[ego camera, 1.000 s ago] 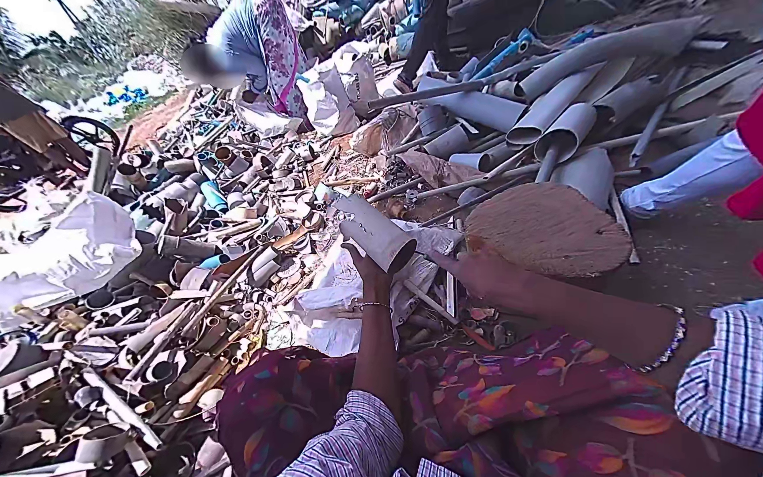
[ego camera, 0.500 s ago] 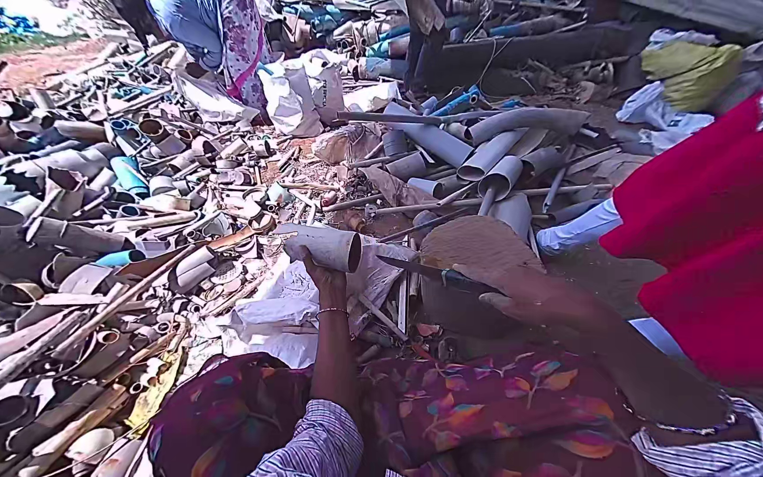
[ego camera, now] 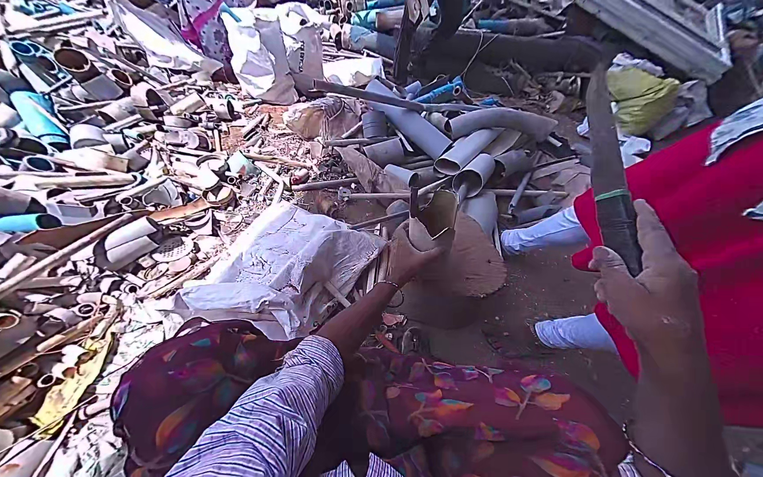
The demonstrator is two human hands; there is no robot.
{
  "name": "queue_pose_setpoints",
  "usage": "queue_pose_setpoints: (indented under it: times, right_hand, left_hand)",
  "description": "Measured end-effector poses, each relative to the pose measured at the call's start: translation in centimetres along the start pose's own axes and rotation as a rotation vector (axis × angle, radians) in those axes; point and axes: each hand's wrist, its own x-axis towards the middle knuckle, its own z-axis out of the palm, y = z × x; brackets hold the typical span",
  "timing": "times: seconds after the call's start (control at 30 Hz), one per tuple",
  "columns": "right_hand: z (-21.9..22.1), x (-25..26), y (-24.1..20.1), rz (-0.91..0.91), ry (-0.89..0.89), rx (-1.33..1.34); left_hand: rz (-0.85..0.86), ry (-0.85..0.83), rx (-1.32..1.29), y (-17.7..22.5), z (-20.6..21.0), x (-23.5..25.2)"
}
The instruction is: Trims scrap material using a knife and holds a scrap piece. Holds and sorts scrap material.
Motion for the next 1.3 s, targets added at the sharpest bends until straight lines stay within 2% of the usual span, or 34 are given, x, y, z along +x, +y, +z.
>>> queue_pose_setpoints:
  times: [0.07,0.13,0.23,0.3,0.33,0.4,0.47,0.57,0.7,0.77,0.87,0.97,1.1,1.17,1.23,1.3]
  right_hand:
    - [0.4,-0.1,0.2,-0.022,-0.031,-0.020]
    - [0.6,-0.5,0.2,-0.031,-0.051,-0.034]
    - [0.4,-0.7,0.5,-0.036,-0.019,-0.029]
    - [0.3,-0.8,0.5,-0.043,0.010,-0.011]
    - [0.4,-0.7,0.4,-0.040,0.011,-0.005]
    - [0.7,-0.5,0.3,-0.026,-0.014,0.015]
    - [1.2,-0.4,0.4,-0.033,-0.053,0.030]
    - [1.5,-0.5,0.2,-0.040,-0.066,0.030]
    - [1.3,-0.5,-0.2,-0.064,-0.036,0.064]
    - [1.6,-0.2,-0.4,-0.061,-0.039,0.085]
    - [2.3,-0.2,-1.1,-0.051,-0.085,0.045]
    - [2.6,-0.3,-1.4,-0.072,-0.072,0.014]
    - [2.3,-0.4,-1.7,-0.101,-0.018,0.089]
    - [2.3,-0.1,-1.7,-0.115,-0.007,0.120]
    - [2.5,-0.1,-1.7,-0.100,-0.033,0.125]
    - [2.7,0.1,-1.8,-0.094,-0.038,0.108]
  left_hand:
    - [0.084,-0.154,0.120,1.0,0.9,-0.5]
    - [0.103,-0.253,0.063,3.3,0.8,-1.2]
    - [0.225,-0.118,-0.090,5.1,1.0,-0.9]
    - [0.227,-0.068,-0.118,5.9,0.6,-0.1]
    - [0.217,-0.059,-0.077,5.5,0.4,0.4]
    - [0.222,-0.046,0.112,1.9,0.5,1.4]
    - [0.176,-0.104,0.226,-0.5,0.0,1.1]
    - [0.156,-0.085,0.135,1.7,-1.1,0.7]
    - [0.269,0.127,-0.071,4.7,-1.3,1.7]
    - [0.226,0.080,0.032,3.8,-1.3,1.7]
    - [0.152,-0.078,0.191,-0.1,-1.3,0.3]
    - [0.082,-0.065,0.134,1.4,-1.3,-0.2]
    - [0.064,0.061,0.012,4.3,-1.3,-0.4]
    - [0.015,0.016,0.079,3.9,-1.4,-0.4]
    - [-0.006,-0.044,0.167,1.7,-1.4,-1.1]
    - [-0.013,-0.030,0.154,1.2,-1.4,-1.2]
